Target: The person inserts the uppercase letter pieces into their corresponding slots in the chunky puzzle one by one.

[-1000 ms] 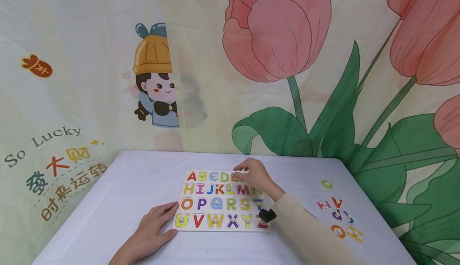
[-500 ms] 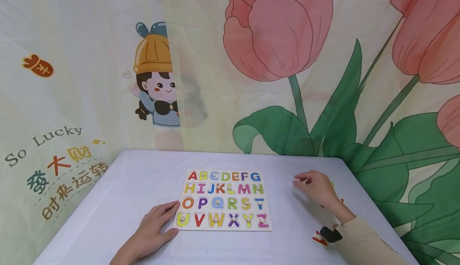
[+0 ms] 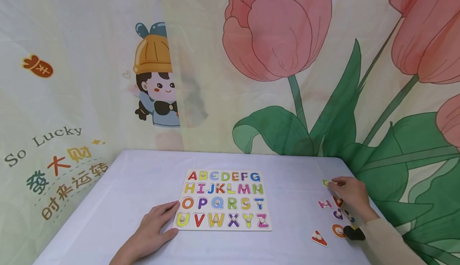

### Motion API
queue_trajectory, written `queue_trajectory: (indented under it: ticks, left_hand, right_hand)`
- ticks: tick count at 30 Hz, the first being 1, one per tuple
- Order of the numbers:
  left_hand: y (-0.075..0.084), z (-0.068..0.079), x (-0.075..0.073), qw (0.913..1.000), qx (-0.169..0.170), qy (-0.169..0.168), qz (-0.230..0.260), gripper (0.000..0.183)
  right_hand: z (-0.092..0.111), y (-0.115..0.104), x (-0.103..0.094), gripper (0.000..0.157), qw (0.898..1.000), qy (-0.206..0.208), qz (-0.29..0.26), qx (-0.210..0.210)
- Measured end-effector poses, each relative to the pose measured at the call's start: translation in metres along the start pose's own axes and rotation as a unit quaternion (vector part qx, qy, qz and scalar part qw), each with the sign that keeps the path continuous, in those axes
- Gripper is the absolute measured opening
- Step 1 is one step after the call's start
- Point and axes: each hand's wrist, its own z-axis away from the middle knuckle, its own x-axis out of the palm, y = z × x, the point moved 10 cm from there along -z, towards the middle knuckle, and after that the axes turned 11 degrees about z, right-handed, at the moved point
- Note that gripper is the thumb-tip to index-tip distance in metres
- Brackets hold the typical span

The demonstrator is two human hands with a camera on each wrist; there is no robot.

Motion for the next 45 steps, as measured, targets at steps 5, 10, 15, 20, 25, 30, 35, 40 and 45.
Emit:
queue_trajectory:
  ticks: [5, 10, 15, 20, 25, 30, 35, 40, 45]
  left_hand:
    - [0.001, -0.001, 0.001, 1.0, 0.009, 0.003, -0.001, 0.079]
    - [0.002, -0.001, 0.0, 0.9997, 0.02, 0.009, -0.006, 0.078]
    - [0.002, -0.002, 0.0, 0.9998, 0.018, 0.007, -0.005, 0.079]
    - [0.002, -0.002, -0.001, 0.9997, 0.021, 0.01, -0.007, 0.079]
    - [0.002, -0.001, -0.002, 0.9996, 0.025, 0.011, -0.007, 0.078]
    - [-0.001, -0.001, -0.001, 0.9998, 0.016, 0.006, -0.004, 0.079]
    - [-0.002, 0.0, 0.001, 1.0, 0.008, 0.002, -0.004, 0.08]
    - [0.0, 0.0, 0.0, 0.9999, 0.01, 0.003, -0.002, 0.079]
    - [0.002, 0.0, -0.001, 0.9999, 0.015, 0.005, -0.003, 0.079]
  right_hand:
    - [-0.006, 0.006, 0.007, 0.034, 1.0, -0.007, 0.006, 0.001]
    - [-0.009, 0.009, 0.013, 0.033, 1.0, -0.014, 0.011, 0.006]
    - [-0.009, 0.008, 0.012, 0.03, 1.0, -0.012, 0.009, 0.005]
    - [-0.009, -0.003, 0.008, 0.029, 0.999, -0.023, 0.002, -0.032]
    - [-0.013, -0.023, 0.007, 0.021, 0.991, -0.055, -0.017, -0.122]
    - [-0.017, -0.033, 0.012, 0.013, 0.977, -0.084, -0.01, -0.193]
    - [-0.016, -0.039, 0.015, 0.011, 0.969, -0.102, -0.006, -0.226]
    - [-0.013, -0.036, 0.02, 0.015, 0.97, -0.12, 0.0, -0.212]
    - [-0.011, -0.027, 0.021, 0.03, 0.978, -0.132, -0.013, -0.158]
